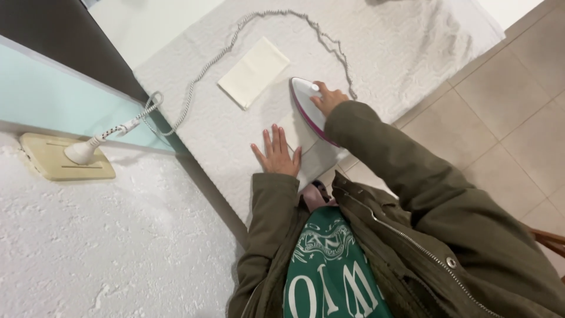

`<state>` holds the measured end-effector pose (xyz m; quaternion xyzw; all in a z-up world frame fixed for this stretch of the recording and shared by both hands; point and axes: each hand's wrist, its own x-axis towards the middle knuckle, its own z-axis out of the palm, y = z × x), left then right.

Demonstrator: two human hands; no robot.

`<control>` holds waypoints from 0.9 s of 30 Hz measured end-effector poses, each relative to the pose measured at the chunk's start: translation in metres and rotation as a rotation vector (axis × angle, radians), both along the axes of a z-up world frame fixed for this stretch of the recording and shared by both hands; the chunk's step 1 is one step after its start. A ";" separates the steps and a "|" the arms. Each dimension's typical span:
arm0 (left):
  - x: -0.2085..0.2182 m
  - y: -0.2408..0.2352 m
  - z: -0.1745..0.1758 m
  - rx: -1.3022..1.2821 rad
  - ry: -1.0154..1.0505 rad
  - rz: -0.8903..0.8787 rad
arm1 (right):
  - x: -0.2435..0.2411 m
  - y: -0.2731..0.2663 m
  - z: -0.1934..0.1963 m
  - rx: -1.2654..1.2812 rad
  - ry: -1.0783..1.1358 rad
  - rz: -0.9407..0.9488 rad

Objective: The person irons several small white fabric pieces on a white towel laid over a table. They use a pink and white iron to press each piece, then fold it and place it on a growing stack. The person repeats this process for multiple pieces throughout the video.

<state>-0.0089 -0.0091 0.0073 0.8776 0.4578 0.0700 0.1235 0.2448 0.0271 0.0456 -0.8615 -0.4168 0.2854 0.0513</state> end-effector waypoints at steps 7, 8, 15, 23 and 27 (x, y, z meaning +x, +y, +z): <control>-0.010 -0.010 0.004 0.027 -0.022 -0.084 | 0.009 -0.022 -0.029 0.092 -0.113 0.033; -0.005 -0.001 0.003 0.028 -0.074 -0.057 | 0.013 -0.006 -0.011 0.098 -0.099 0.056; 0.006 0.016 0.030 -0.161 -0.067 -0.019 | 0.035 -0.021 -0.024 0.163 -0.107 0.233; 0.077 0.018 0.014 -0.040 -0.038 -0.060 | 0.031 -0.036 -0.011 0.097 -0.032 0.098; 0.083 0.025 0.014 -0.107 -0.097 -0.104 | 0.031 -0.026 -0.007 0.089 -0.114 0.090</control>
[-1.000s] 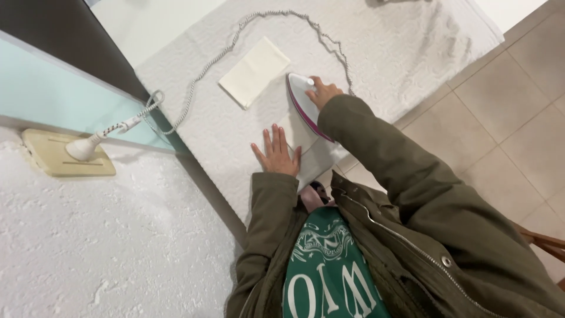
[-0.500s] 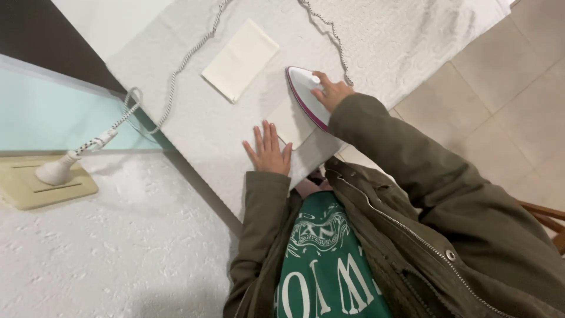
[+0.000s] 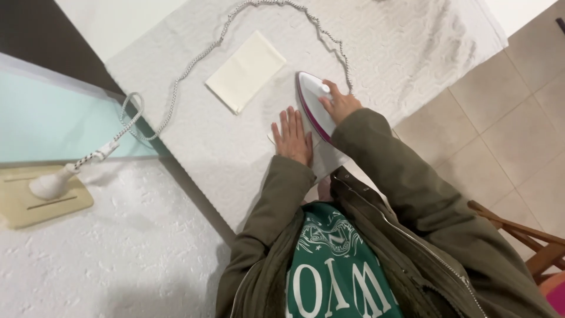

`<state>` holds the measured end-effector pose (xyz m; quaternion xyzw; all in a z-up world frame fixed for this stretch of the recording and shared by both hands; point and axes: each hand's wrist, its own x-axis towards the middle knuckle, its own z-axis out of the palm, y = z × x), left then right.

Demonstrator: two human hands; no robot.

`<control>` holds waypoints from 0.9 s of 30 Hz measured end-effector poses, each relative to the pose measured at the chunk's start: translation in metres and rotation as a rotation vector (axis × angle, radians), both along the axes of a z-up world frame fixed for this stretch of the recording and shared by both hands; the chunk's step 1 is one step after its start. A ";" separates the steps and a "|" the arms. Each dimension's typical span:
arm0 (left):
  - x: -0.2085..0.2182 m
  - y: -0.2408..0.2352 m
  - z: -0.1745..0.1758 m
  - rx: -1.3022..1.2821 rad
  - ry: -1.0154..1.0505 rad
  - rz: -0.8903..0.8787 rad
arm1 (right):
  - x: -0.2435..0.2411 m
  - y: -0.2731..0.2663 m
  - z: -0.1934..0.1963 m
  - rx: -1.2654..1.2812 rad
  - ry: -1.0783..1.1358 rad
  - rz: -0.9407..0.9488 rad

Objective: The person irons several small white fabric pieces on a white towel laid over a table. They use a pink and white iron to press each piece, then fold it and place it on a growing stack. The person repeats this process for multiple pieces throughout the video.

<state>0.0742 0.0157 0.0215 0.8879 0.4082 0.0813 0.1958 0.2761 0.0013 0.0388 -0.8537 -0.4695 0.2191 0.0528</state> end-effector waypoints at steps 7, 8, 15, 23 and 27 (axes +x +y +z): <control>0.002 0.001 0.001 0.037 0.030 0.037 | -0.005 0.007 0.045 -0.218 0.170 -0.112; 0.004 0.006 0.001 -0.001 0.048 0.038 | 0.002 0.012 0.035 -0.144 0.120 -0.056; -0.002 -0.003 0.006 0.046 0.070 0.014 | 0.014 -0.006 0.017 -0.044 0.128 0.001; -0.003 -0.004 0.010 0.011 0.038 0.017 | 0.029 -0.006 0.001 0.057 0.046 0.022; 0.001 -0.002 0.001 0.055 0.037 0.022 | 0.034 -0.009 0.012 -0.013 0.088 -0.046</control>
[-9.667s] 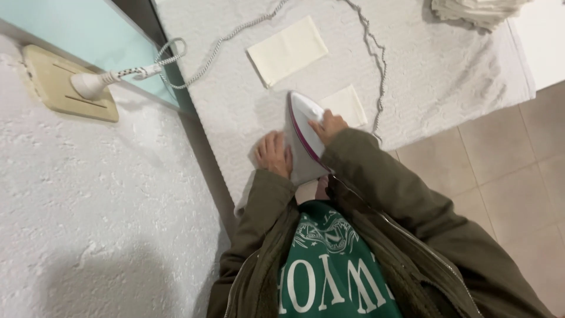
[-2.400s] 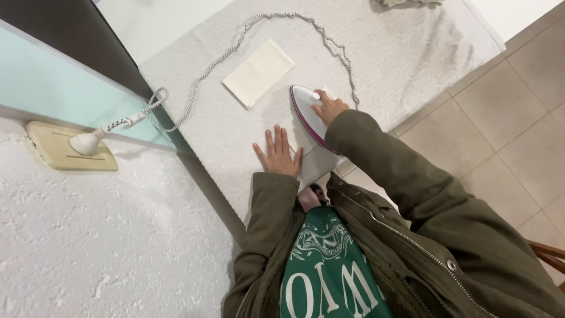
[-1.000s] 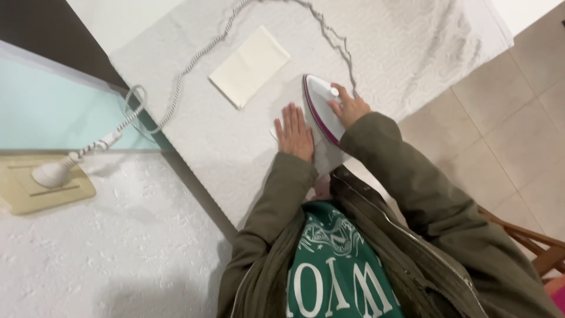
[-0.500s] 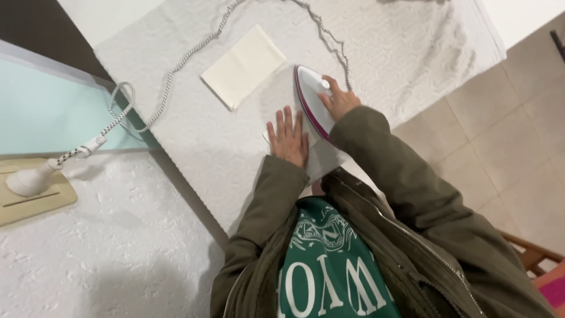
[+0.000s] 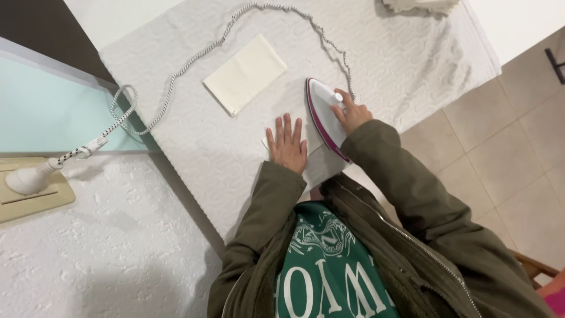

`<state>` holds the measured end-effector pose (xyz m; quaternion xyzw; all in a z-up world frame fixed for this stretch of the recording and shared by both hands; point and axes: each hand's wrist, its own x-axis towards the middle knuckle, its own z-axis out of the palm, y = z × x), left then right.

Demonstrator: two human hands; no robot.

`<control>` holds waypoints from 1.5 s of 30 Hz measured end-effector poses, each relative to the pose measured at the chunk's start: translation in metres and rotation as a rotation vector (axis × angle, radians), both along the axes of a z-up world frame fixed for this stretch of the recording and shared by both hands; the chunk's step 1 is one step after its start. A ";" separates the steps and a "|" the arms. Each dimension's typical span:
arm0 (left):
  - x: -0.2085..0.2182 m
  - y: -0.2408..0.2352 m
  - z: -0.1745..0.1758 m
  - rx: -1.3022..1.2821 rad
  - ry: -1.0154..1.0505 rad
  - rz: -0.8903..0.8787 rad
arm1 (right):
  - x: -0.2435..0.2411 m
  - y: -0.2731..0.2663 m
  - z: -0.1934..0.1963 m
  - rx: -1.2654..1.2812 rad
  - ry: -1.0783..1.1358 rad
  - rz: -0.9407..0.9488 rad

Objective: The person irons several small white fabric pieces on a white towel laid over a table. They use a pink and white iron to press each piece, then fold it and place it on a growing stack. The person repeats this process for multiple pieces throughout the video.

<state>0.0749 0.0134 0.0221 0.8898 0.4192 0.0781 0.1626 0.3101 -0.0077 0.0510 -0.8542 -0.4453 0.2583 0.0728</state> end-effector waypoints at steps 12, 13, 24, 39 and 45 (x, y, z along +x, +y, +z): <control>-0.002 -0.002 -0.002 0.012 0.025 -0.001 | 0.033 -0.016 -0.003 -0.045 -0.013 0.020; -0.004 -0.003 -0.001 0.011 0.026 0.002 | 0.037 -0.017 -0.002 -0.046 -0.012 0.023; -0.037 0.015 -0.008 -0.122 -0.007 0.123 | 0.042 -0.014 0.049 -0.129 0.165 -0.129; -0.078 0.007 -0.002 -0.040 0.161 0.344 | -0.009 0.009 0.012 -0.205 0.246 0.080; -0.081 0.006 -0.003 0.021 0.185 0.314 | -0.028 0.033 0.031 -0.017 0.086 0.114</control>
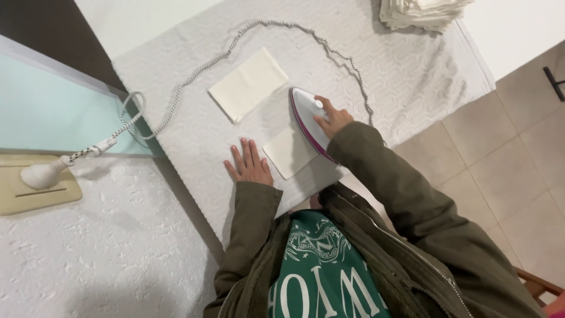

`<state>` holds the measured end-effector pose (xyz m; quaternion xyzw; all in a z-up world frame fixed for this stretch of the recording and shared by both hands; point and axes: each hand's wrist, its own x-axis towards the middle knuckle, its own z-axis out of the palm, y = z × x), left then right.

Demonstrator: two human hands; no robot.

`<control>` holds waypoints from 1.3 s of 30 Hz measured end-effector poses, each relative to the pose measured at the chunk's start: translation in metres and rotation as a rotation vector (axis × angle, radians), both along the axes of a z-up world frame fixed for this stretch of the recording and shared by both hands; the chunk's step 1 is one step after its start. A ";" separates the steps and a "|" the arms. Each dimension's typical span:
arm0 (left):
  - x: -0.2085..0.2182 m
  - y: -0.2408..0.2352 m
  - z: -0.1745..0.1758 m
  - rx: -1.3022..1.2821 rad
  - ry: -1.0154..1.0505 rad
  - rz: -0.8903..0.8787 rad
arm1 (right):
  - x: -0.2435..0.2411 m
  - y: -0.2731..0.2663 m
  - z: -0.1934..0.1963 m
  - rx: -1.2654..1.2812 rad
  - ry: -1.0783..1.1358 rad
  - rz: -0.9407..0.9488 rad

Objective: The person irons several small white fabric pieces on a white towel laid over a table. They use a pink and white iron to press each piece, then fold it and place it on a growing stack. The person repeats this process for multiple pieces throughout the video.

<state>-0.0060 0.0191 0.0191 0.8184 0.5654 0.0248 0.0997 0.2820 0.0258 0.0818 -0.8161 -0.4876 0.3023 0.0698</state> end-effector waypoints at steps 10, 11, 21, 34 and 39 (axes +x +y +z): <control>-0.012 -0.003 0.002 0.005 -0.123 0.033 | -0.024 0.000 0.007 -0.117 0.059 0.051; -0.013 -0.002 0.001 -0.002 -0.151 0.018 | -0.027 -0.006 0.006 -0.161 0.110 0.015; -0.010 0.000 0.005 0.029 -0.139 -0.001 | -0.043 -0.012 -0.014 -0.089 0.137 0.080; -0.017 0.002 -0.003 0.020 -0.100 -0.006 | -0.082 -0.019 -0.013 -0.061 0.097 0.181; -0.034 0.000 -0.016 0.008 -0.159 -0.076 | -0.101 -0.015 -0.003 -0.002 0.130 0.148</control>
